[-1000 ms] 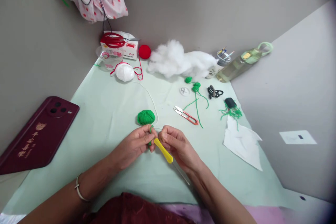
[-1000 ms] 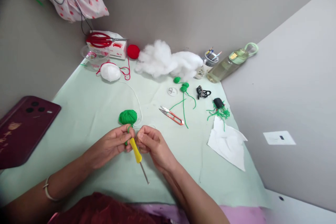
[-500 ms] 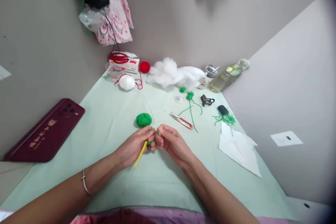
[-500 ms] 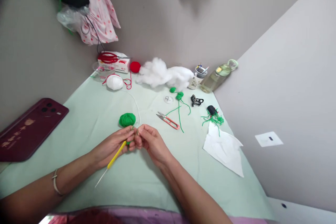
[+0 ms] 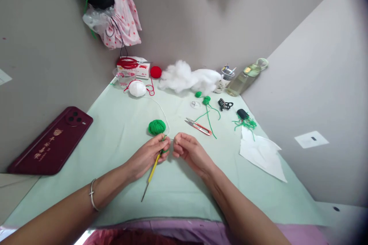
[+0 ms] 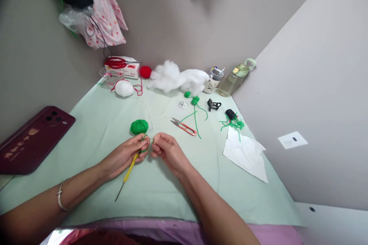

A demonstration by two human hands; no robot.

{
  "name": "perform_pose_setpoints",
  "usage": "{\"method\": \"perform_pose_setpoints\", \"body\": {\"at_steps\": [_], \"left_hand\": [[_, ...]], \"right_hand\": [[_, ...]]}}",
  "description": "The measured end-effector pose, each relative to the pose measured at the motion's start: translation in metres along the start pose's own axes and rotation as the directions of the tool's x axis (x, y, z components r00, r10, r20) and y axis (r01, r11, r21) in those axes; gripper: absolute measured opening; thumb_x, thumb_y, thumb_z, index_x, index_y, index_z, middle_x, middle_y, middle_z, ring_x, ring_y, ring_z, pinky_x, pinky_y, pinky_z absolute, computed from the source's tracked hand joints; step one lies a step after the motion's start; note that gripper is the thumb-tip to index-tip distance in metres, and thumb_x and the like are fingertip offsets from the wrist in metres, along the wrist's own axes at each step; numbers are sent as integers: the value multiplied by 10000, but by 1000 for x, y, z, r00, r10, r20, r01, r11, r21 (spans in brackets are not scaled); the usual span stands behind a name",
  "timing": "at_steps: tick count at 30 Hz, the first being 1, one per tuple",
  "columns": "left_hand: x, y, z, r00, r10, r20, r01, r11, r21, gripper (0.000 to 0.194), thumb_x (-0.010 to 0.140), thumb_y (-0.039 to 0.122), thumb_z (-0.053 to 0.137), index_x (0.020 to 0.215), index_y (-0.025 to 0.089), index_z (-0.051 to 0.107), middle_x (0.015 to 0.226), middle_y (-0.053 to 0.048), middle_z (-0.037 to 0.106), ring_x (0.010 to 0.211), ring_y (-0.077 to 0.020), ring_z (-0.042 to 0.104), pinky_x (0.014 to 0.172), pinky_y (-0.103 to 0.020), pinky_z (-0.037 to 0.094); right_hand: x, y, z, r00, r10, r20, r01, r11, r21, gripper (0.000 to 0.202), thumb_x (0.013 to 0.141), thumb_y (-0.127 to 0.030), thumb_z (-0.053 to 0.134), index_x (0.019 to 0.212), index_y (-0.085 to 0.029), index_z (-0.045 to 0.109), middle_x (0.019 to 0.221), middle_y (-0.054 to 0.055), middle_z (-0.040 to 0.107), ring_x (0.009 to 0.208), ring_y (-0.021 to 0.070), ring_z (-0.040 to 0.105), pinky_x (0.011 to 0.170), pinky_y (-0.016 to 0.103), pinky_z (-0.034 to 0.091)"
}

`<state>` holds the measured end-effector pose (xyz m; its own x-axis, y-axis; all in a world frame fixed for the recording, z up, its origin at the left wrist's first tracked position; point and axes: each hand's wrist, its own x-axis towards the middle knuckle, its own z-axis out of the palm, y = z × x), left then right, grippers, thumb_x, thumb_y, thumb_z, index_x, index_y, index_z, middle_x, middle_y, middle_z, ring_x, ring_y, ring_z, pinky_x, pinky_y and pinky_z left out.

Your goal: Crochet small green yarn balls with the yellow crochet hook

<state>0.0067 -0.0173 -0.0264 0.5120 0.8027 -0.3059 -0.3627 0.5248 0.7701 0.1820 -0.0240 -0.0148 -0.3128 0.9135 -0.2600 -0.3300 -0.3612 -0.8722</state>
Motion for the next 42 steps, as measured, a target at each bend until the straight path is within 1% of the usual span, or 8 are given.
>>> {"method": "perform_pose_setpoints", "body": {"at_steps": [5,10,18,23,29,36,39,42], "left_hand": [[10,14,9,999,52,-1,-52,999,4,191,834,244,804,884,169,636,800,23,506,656,-92,440,577,-210,351],[20,16,6,998,63,1,-63,997,42,102,765,128,719,803,178,638,755,37,487,597,-89,357,554,-233,310],[20,9,-3,1000,21,12,-22,988,150,79,804,164,727,823,193,656,863,4,590,769,-148,558,733,-278,433],[17,15,-15,1000,20,-20,-15,975,220,55,856,231,753,894,202,726,951,-6,631,875,-166,555,827,-280,415],[19,20,-20,999,46,-23,-36,948,318,165,861,349,790,937,208,750,931,-17,656,834,-169,536,766,-274,418],[22,17,-20,998,48,30,-56,924,379,152,899,340,690,952,204,733,882,-13,650,817,-181,615,682,-274,428],[21,16,-18,996,77,41,-88,883,462,112,882,294,668,877,197,724,834,-7,649,819,-184,599,750,-293,446],[20,18,-15,994,106,34,-109,857,503,62,843,255,701,833,196,716,819,-1,651,821,-188,586,801,-306,438]], "right_hand": [[5,-10,-9,988,-113,-103,113,994,0,387,796,-481,856,736,-199,599,665,-32,598,612,107,469,641,257,433],[6,-15,-12,973,-161,-163,164,986,3,369,821,-485,836,750,-206,605,680,-31,618,603,106,492,620,252,448],[5,-14,-8,968,-154,-197,148,988,-44,368,844,-494,817,766,-200,609,701,-14,650,623,114,545,632,257,471],[6,-15,-7,973,-126,-194,115,991,-64,379,860,-513,801,759,-201,610,699,-14,651,623,116,549,643,267,476],[7,-16,-8,975,-129,-180,120,991,-64,363,877,-494,798,764,-198,621,702,-14,665,628,110,555,644,252,472],[7,-12,-10,978,-115,-173,105,992,-66,332,901,-474,779,781,-201,633,719,-10,681,625,108,573,635,245,489],[6,-10,-9,973,-154,-172,132,982,-132,300,925,-454,756,792,-203,657,772,8,716,649,114,595,656,256,509],[3,-7,-6,942,-296,-159,232,916,-327,214,954,-385,735,833,-209,714,857,23,740,674,111,600,680,263,523]]}}
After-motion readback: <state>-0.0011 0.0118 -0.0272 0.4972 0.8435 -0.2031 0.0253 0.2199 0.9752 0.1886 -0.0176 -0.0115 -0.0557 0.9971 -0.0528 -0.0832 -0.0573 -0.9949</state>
